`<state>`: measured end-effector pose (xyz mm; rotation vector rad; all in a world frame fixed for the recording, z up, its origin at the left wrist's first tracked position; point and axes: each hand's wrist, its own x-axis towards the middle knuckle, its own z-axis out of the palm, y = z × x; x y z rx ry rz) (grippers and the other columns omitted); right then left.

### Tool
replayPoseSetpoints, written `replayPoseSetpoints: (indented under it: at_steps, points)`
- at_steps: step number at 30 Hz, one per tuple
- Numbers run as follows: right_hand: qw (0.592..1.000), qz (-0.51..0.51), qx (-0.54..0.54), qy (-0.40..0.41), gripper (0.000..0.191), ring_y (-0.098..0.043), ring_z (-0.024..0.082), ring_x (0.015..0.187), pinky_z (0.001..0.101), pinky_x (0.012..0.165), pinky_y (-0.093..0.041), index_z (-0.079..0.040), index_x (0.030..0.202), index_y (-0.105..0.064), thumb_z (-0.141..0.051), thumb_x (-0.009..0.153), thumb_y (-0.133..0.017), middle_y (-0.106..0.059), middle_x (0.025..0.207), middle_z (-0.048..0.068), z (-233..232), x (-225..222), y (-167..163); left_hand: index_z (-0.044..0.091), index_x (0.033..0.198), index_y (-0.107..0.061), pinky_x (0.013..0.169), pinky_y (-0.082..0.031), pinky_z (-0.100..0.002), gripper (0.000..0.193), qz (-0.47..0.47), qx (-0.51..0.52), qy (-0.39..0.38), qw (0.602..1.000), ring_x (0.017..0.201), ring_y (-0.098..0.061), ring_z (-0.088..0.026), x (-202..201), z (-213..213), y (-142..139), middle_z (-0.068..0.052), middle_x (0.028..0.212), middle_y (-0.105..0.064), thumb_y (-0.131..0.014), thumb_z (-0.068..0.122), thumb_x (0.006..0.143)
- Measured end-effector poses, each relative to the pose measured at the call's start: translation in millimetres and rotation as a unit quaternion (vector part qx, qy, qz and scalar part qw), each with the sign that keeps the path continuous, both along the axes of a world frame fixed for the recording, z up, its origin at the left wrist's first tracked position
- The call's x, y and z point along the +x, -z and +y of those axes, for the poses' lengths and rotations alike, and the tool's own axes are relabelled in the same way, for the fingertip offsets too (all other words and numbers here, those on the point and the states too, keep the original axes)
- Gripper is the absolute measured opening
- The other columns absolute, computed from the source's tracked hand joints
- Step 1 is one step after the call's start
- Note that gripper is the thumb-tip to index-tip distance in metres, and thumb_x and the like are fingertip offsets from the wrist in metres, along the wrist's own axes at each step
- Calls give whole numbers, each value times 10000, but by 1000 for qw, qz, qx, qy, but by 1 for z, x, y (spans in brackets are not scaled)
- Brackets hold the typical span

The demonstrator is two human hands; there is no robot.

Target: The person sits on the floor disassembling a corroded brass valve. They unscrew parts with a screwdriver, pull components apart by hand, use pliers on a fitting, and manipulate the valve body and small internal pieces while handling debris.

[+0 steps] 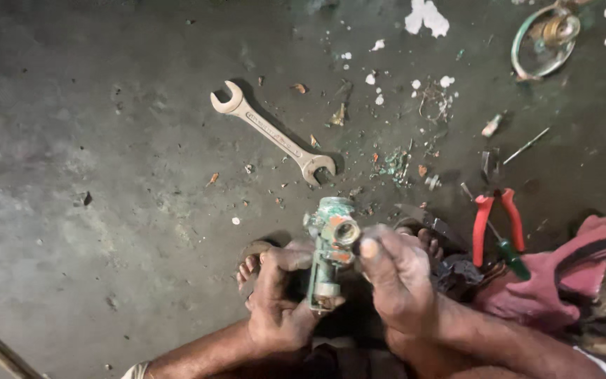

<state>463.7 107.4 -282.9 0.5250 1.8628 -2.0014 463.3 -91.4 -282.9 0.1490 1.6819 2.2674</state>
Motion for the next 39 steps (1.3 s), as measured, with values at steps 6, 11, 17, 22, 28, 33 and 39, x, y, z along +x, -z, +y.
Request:
replayPoseSetpoints:
  at_steps: [6, 11, 17, 22, 28, 33, 39]
  points:
    - [963, 258, -12, -83, 345, -567, 179, 864, 362, 725, -478, 52, 1107, -524, -288, 1156, -491, -579, 986, 91, 9, -4, -7, 59, 1232, -490, 991, -550, -337, 498, 94, -133, 7, 987, 1119, -707, -187, -8, 3, 3, -121, 1229, -706, -837, 207, 907]
    - [978, 123, 98, -134, 350, -561, 118, 646, 317, 609, -449, -16, 862, -580, -268, 1103, -551, -578, 737, 47, 12, -9, -8, 42, 1270, -493, 1007, -520, -372, 490, -27, -25, -20, 999, 1135, -615, -186, 10, 13, 4, -140, 1268, -622, -839, 203, 964]
    - [979, 172, 13, -108, 325, -520, 194, 646, 334, 572, -437, 13, 926, -562, -288, 1046, -539, -558, 791, 86, 24, -4, -15, 33, 1279, -497, 1058, -500, -398, 509, -36, -21, -19, 999, 1194, -584, -205, 19, 8, 8, -154, 1325, -579, -844, 195, 944]
    - [963, 250, 48, -93, 305, -554, 173, 687, 335, 621, -441, 0, 942, -534, -248, 1119, -548, -574, 796, 81, 18, -3, -15, 30, 1285, -503, 1043, -498, -393, 545, -34, -41, -21, 998, 1180, -575, -194, 28, 8, 10, -145, 1313, -580, -868, 213, 924]
    - [976, 174, 48, -123, 225, -534, 185, 605, 347, 571, -434, -26, 912, -538, -205, 1046, -562, -533, 730, 76, 23, 1, -14, 24, 1308, -512, 1067, -492, -401, 558, -30, -52, -16, 998, 1205, -573, -197, 28, 6, 7, -141, 1337, -583, -860, 225, 920]
    - [957, 274, 51, -85, 303, -544, 182, 671, 346, 606, -434, 8, 974, -558, -260, 1115, -555, -572, 792, 81, 18, 3, -16, 32, 1351, -523, 1100, -470, -398, 522, 63, -101, -15, 993, 1244, -566, -204, 26, 12, 3, -132, 1310, -591, -804, 216, 951]
    - [962, 239, 54, -119, 198, -566, 197, 692, 353, 621, -443, -33, 921, -536, -209, 1010, -559, -538, 796, 93, 20, 3, -15, 30, 1329, -529, 1097, -479, -394, 503, 49, -63, 6, 997, 1197, -559, -204, 24, 9, -2, -132, 1287, -615, -845, 164, 960]
